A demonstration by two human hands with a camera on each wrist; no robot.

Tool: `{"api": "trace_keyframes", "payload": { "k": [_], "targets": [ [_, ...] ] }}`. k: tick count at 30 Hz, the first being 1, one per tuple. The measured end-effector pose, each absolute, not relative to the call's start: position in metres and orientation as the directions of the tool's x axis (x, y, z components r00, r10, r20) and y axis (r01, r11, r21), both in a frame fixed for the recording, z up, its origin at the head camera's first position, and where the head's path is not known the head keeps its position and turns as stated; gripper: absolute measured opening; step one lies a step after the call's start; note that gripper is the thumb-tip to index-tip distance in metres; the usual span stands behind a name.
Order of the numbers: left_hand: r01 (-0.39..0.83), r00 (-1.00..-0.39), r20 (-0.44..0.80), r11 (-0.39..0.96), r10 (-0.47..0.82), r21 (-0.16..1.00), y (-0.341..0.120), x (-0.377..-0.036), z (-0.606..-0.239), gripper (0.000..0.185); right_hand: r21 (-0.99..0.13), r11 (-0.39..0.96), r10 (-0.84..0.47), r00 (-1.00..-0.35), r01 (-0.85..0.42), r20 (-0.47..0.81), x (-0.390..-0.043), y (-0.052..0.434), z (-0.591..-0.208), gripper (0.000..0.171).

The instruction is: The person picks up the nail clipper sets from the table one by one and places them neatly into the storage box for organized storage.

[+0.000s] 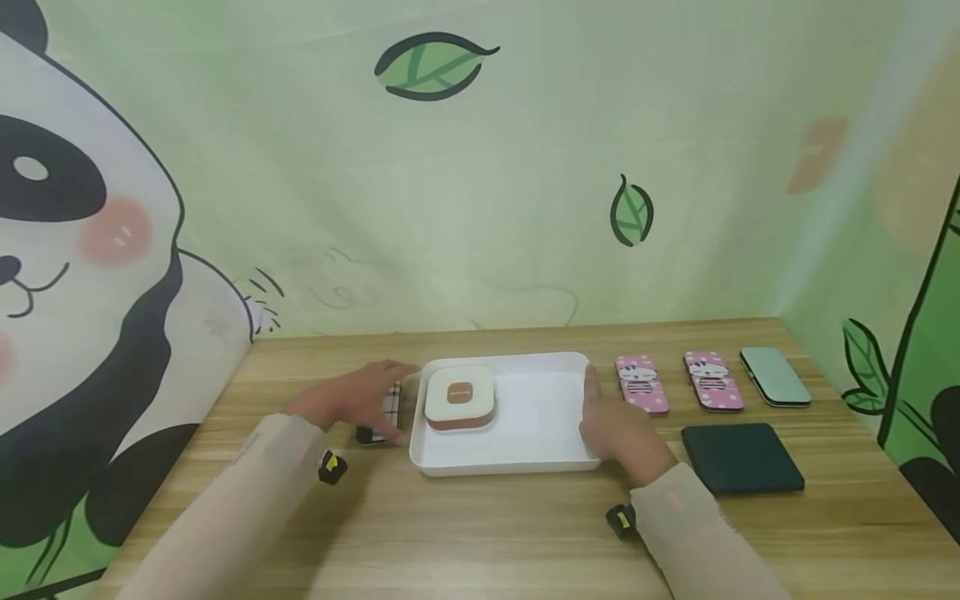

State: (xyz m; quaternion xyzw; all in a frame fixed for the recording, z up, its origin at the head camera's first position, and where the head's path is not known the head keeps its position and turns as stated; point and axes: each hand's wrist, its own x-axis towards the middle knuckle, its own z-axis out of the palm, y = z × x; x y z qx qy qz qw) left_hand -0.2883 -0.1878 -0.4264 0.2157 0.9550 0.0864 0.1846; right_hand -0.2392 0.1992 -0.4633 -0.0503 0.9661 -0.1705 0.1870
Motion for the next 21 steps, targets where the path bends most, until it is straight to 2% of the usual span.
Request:
{"api": "trace_keyframes", "payload": {
  "k": [8, 21],
  "targets": [
    [0.290, -0.854, -0.391, 0.938, 0.343, 0.190, -0.202, -0.284, -0.430, 0.115, -0.355, 0.935, -0.159, -0.924, -0.028, -0.346, -0.238, 0.199, -0.462, 0.084],
    [0.274, -0.856, -0.403, 0.945, 0.325, 0.181, -0.213, -0.284, -0.441, 0.114, -0.337, 0.941, -0.165, -0.926, -0.044, -0.339, -0.237, 0.198, -0.460, 0.084]
  ]
}}
